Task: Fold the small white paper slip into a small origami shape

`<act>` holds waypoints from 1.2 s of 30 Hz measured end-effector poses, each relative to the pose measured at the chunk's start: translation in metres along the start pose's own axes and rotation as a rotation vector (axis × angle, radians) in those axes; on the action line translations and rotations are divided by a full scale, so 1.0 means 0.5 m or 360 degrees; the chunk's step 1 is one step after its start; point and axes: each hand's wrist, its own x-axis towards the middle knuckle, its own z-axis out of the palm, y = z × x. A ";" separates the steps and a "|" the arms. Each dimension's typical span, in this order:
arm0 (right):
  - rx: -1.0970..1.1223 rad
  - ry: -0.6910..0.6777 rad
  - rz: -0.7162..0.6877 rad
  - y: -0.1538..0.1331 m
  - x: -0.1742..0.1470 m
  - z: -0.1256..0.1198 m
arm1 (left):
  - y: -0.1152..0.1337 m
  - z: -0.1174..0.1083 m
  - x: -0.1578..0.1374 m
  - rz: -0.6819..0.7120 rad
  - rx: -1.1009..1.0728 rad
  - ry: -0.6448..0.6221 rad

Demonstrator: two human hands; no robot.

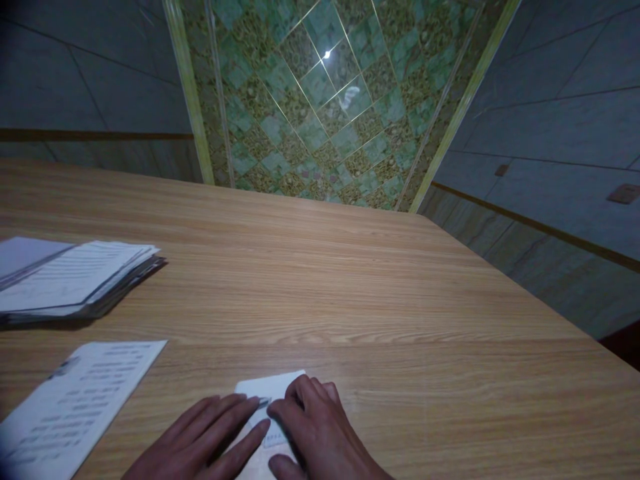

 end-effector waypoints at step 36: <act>0.0074 0.0535 -0.0162 0.028 0.021 0.034 | -0.023 0.000 0.061 -0.0674 -0.1080 -0.0227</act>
